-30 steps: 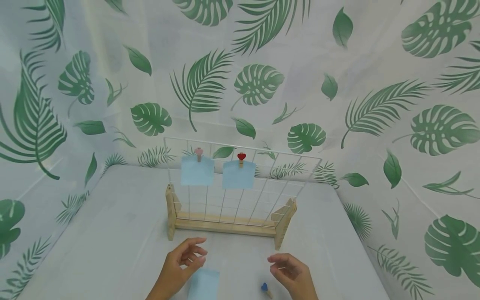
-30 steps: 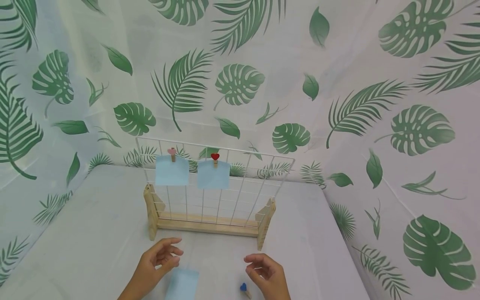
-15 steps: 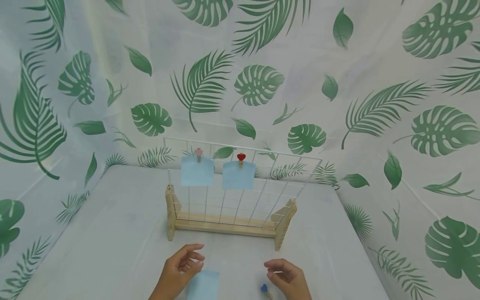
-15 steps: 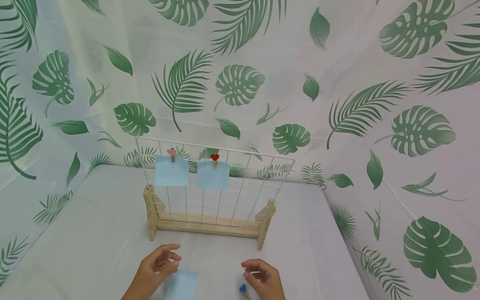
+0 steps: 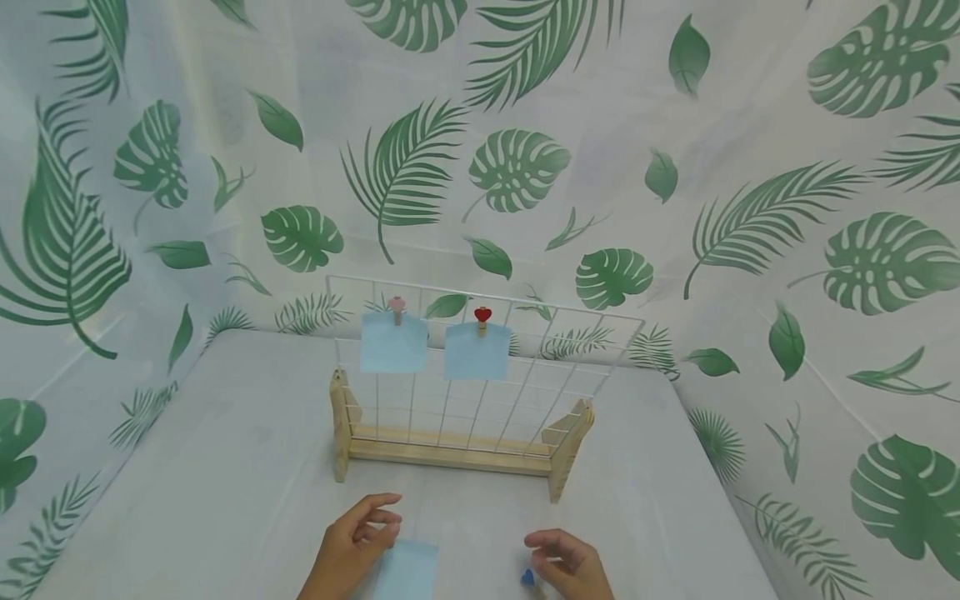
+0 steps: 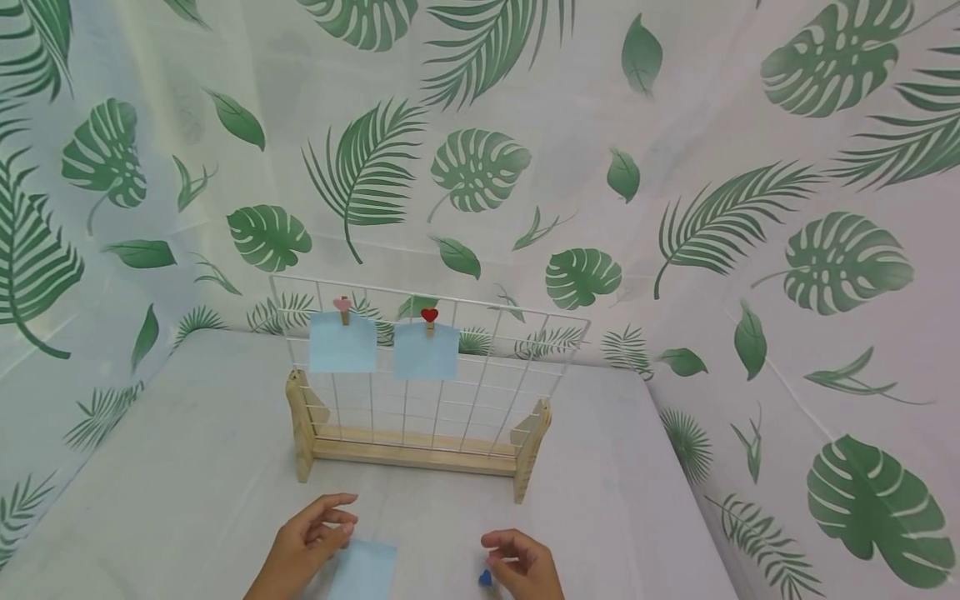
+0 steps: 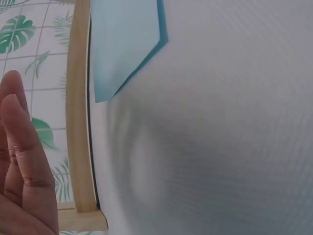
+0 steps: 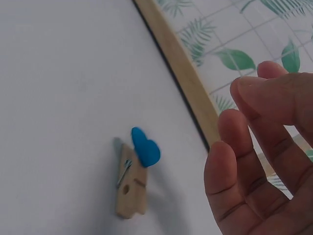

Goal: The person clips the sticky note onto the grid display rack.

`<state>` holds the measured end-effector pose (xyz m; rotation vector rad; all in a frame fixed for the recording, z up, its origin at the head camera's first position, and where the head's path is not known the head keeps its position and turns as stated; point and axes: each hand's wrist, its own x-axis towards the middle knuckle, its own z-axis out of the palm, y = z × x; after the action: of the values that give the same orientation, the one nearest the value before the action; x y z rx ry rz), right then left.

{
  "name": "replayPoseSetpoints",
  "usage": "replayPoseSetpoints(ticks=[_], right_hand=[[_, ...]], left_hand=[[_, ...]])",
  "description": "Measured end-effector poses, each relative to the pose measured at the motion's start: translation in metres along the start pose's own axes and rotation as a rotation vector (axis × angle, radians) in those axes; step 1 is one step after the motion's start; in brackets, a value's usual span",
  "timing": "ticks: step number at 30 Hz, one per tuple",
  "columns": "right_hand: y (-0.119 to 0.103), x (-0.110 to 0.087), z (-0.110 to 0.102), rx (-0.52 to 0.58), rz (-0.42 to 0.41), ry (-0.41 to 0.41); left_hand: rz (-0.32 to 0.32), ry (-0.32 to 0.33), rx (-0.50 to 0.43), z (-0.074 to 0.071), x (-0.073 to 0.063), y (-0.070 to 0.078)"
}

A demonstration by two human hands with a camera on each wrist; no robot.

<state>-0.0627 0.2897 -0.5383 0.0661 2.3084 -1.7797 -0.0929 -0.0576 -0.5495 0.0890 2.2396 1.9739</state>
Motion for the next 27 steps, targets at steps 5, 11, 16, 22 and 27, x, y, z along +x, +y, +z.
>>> replayPoseSetpoints(ticks=[5,11,16,22,27], right_hand=[[0.012,0.003,-0.002,0.003,0.023,-0.034],[0.021,0.007,-0.004,-0.034,0.066,-0.073],[0.025,0.008,-0.003,-0.035,0.1,-0.085],[0.027,0.006,-0.001,-0.065,0.121,-0.088],[0.026,0.006,0.003,-0.132,0.142,-0.083]], left_hand=[[-0.022,-0.003,0.036,-0.003,0.0,-0.003],[-0.082,0.023,0.126,-0.003,0.002,-0.006],[-0.136,0.082,0.235,-0.002,0.004,-0.008],[-0.161,0.073,0.318,-0.001,0.006,-0.014],[-0.153,0.045,0.372,-0.001,0.006,-0.019]])
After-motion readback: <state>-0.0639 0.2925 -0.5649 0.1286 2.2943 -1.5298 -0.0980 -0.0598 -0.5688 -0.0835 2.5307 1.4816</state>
